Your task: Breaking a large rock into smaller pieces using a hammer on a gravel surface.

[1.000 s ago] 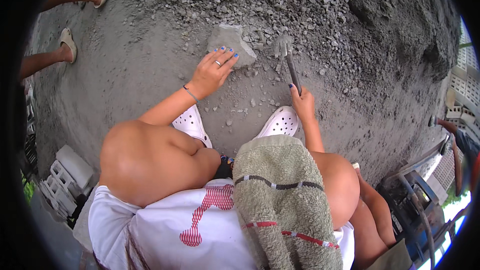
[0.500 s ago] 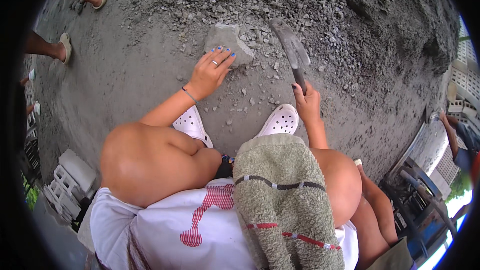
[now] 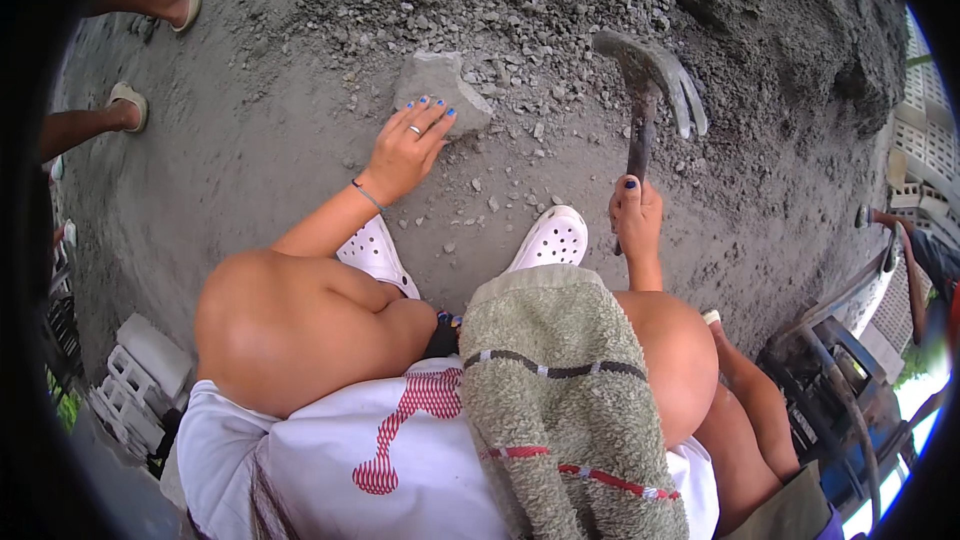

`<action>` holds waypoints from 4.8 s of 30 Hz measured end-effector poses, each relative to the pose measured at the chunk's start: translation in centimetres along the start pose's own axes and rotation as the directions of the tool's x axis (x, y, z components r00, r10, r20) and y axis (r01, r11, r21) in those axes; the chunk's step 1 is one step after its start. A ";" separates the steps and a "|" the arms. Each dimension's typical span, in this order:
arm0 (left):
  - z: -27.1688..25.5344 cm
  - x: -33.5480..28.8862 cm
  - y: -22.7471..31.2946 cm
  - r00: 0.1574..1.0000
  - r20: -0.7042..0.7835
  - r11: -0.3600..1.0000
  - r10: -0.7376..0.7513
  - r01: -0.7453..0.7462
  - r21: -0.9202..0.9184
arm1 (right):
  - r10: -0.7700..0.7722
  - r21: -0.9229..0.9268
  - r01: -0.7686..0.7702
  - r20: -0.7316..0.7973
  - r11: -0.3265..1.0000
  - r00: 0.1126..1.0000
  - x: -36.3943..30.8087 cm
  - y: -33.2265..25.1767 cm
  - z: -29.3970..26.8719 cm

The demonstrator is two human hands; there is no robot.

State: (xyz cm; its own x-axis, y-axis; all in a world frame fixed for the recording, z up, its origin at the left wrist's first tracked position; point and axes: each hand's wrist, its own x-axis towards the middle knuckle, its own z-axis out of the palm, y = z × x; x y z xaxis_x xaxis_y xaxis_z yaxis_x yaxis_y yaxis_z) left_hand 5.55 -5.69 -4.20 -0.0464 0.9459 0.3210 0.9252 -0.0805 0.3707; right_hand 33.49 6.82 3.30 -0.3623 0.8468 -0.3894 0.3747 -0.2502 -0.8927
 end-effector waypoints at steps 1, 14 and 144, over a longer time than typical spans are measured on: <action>-0.1 0.0 0.1 1.000 0.005 1.000 -0.008 0.008 0.004 | -0.038 -0.038 0.038 0.008 0.999 0.999 0.0 1.5 0.0; 1.3 -0.1 -0.4 1.000 -0.009 1.000 0.017 -0.017 -0.022 | 0.173 0.039 -0.177 0.101 0.983 0.980 1.8 -1.8 1.4; -0.2 0.2 -0.1 1.000 0.005 0.999 0.002 -0.002 -0.051 | 0.074 -0.461 0.758 0.872 0.462 0.485 -1.9 2.7 6.6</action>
State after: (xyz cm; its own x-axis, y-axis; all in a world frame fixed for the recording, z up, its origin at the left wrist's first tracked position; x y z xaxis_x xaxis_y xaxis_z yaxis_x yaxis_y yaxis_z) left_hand 5.41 -5.59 -3.98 -0.0425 0.9473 0.3176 0.9048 -0.0984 0.4144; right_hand 29.62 1.42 0.12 -0.8916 -0.0171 -0.4526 0.2918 0.7426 -0.6029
